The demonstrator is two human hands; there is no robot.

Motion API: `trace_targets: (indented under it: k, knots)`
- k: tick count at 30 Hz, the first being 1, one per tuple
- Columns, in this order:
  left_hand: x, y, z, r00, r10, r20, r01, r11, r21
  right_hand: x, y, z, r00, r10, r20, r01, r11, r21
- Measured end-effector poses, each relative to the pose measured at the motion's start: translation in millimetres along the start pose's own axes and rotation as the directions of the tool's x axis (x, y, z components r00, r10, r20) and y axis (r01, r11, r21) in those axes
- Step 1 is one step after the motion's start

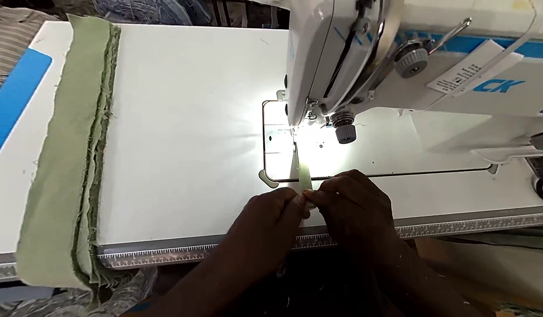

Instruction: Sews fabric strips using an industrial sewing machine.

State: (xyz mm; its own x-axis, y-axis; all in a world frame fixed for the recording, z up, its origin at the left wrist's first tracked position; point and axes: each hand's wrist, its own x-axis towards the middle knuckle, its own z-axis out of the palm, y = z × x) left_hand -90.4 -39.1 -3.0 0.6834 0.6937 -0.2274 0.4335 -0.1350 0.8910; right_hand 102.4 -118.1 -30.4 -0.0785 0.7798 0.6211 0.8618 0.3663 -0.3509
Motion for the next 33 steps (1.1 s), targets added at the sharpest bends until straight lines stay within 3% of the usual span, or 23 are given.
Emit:
trace_targets:
  k: [1, 2, 3, 5, 7, 8, 13, 18, 24, 30, 33]
  knots:
    - [-3.2, -6.1, 2.4, 0.971, 0.205, -0.125, -0.165, 0.947, 0.274, 0.3, 0.6, 0.4, 1.000, 0.008, -0.022, -0.008, 1.000, 0.013]
    - [-5.4, -11.4, 2.1, 0.892, 0.413, -0.184, -0.286, 0.831, 0.477, 0.5, 0.7, 0.2, 0.999, 0.024, -0.042, -0.022, 0.999, 0.029]
    - [-5.8, -13.3, -0.2, 0.814, 0.554, -0.174, -0.367, 0.723, 0.585, 0.9, 0.7, -0.2, 0.997, 0.041, -0.060, -0.038, 0.998, 0.043]
    - [-1.9, -13.1, -2.5, 0.713, 0.691, -0.115, -0.446, 0.575, 0.686, 1.0, 0.5, 0.1, 0.994, 0.065, -0.087, -0.060, 0.996, 0.067]
    - [4.6, -14.0, -2.3, 0.638, 0.764, -0.094, -0.485, 0.494, 0.722, -0.2, 0.5, 0.2, 0.994, 0.073, -0.085, -0.065, 0.994, 0.091]
    - [6.5, -13.9, -2.2, 0.634, 0.769, -0.084, -0.492, 0.485, 0.723, -0.7, 1.1, -0.5, 0.995, 0.075, -0.069, -0.068, 0.992, 0.105]
    - [12.0, -31.3, 9.7, 0.766, 0.642, 0.024, -0.488, 0.556, 0.673, 13.8, 17.3, 7.8, 0.958, 0.225, 0.179, -0.235, 0.971, 0.035]
    - [3.4, -39.6, 11.1, 0.742, 0.666, 0.078, -0.469, 0.433, 0.770, 39.4, 38.6, 39.8, 0.951, 0.252, 0.178, -0.214, 0.954, -0.210]
    - [29.8, -36.0, -6.9, 0.788, 0.607, 0.101, -0.418, 0.407, 0.812, 43.1, 38.0, 44.0, 0.925, 0.322, 0.199, -0.274, 0.932, -0.237]
    - [62.7, -33.8, -24.0, 0.783, 0.613, 0.105, -0.402, 0.369, 0.838, 44.9, 40.5, 45.5, 0.948, 0.279, 0.150, -0.243, 0.944, -0.221]
    - [76.2, -32.4, -29.0, 0.787, 0.611, 0.084, -0.393, 0.393, 0.831, 39.6, 42.6, 40.0, 0.951, 0.242, 0.194, -0.191, 0.950, -0.246]
